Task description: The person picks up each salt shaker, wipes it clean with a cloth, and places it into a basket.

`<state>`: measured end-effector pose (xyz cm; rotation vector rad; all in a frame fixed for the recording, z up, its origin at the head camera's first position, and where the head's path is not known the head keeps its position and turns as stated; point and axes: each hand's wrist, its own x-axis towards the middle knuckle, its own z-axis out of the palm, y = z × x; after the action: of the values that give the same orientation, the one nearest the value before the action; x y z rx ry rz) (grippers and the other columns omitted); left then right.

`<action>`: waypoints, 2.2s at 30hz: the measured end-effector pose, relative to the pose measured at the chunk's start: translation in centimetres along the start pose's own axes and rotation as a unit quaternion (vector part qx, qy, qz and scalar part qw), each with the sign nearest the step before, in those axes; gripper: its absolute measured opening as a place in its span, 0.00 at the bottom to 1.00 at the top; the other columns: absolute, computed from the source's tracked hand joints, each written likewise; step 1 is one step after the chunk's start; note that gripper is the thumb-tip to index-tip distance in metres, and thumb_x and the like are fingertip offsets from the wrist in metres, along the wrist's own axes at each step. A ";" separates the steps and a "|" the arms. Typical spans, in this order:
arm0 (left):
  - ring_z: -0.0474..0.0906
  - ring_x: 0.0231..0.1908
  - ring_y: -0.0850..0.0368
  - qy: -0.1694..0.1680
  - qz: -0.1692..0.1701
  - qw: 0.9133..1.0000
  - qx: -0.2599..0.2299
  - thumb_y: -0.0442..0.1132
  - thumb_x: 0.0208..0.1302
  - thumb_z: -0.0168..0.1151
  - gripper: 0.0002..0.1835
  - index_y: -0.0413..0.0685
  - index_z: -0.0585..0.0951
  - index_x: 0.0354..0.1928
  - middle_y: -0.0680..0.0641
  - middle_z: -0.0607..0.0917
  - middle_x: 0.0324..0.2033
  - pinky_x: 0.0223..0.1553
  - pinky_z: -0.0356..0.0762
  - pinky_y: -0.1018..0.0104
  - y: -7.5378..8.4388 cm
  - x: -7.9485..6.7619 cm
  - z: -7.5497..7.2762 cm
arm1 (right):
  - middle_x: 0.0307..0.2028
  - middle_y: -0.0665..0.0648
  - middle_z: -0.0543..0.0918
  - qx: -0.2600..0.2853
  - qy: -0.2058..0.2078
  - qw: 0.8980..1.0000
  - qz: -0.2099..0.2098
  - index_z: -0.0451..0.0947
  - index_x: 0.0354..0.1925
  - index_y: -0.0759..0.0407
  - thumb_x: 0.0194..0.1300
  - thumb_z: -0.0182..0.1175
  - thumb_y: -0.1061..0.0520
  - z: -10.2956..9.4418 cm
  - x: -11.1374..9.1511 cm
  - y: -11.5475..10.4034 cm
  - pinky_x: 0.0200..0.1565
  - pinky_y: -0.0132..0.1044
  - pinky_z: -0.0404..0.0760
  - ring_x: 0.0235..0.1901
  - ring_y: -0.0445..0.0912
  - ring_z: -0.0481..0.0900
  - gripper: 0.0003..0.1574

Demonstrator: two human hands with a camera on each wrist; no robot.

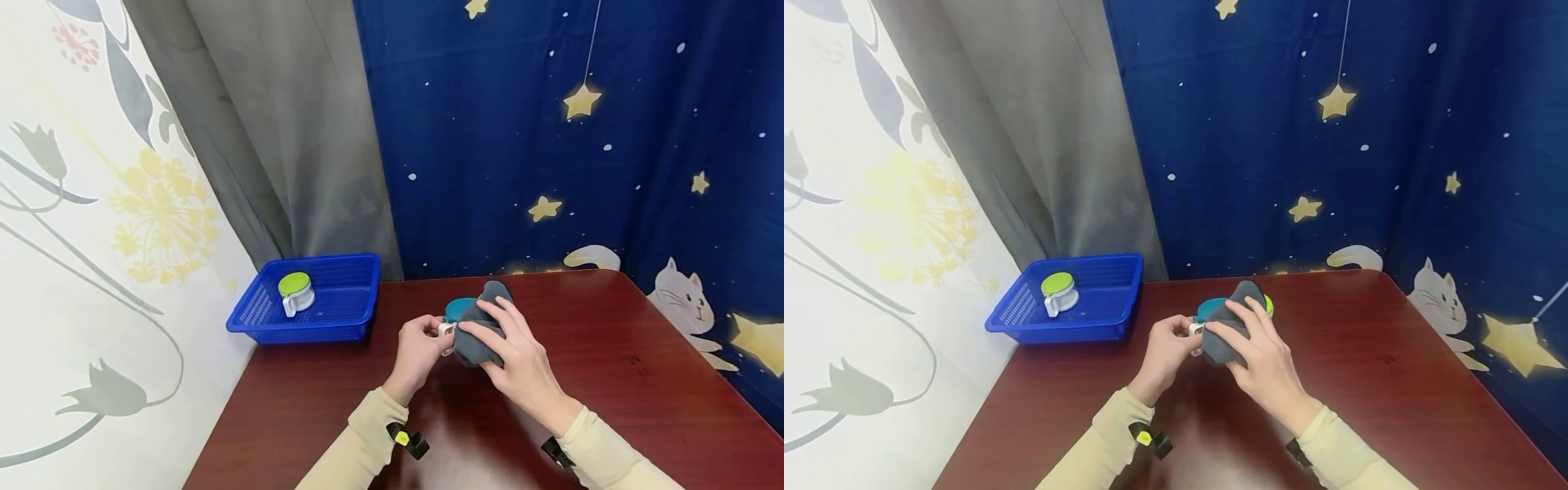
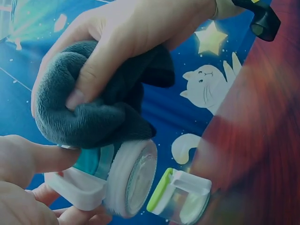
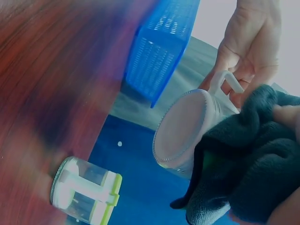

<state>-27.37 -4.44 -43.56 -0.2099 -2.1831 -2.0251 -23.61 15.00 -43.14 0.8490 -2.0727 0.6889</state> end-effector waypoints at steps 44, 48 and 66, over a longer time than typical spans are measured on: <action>0.81 0.28 0.54 0.036 -0.052 0.998 -0.022 0.33 0.46 0.79 0.10 0.41 0.83 0.24 0.47 0.85 0.30 0.29 0.83 0.61 0.4 -1.4 -1.3 | 0.63 0.61 0.75 -0.062 -0.021 0.993 -0.097 0.76 0.66 0.53 0.43 0.74 0.61 -0.7 1.8 -0.5 0.57 0.57 0.76 0.61 0.56 0.76 0.48; 0.79 0.29 0.53 0.046 -0.050 0.997 -0.041 0.33 0.47 0.79 0.10 0.40 0.83 0.24 0.45 0.84 0.29 0.28 0.82 0.62 1.0 -1.3 -1.9 | 0.66 0.61 0.74 -0.050 -0.024 0.991 -0.123 0.75 0.66 0.54 0.43 0.72 0.62 -0.1 1.1 -0.8 0.59 0.60 0.74 0.63 0.58 0.75 0.48; 0.81 0.31 0.54 0.029 -0.027 0.999 -0.025 0.36 0.49 0.81 0.13 0.40 0.82 0.27 0.45 0.86 0.32 0.29 0.82 0.63 2.5 -1.5 -3.1 | 0.63 0.64 0.77 -0.056 0.050 0.983 -0.167 0.81 0.60 0.56 0.54 0.60 0.63 0.7 -1.2 -1.1 0.61 0.61 0.71 0.60 0.67 0.74 0.32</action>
<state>-25.30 -7.32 -41.20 -0.0968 -2.1273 -2.0893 -22.52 14.28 -44.30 1.0435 -1.8026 0.4207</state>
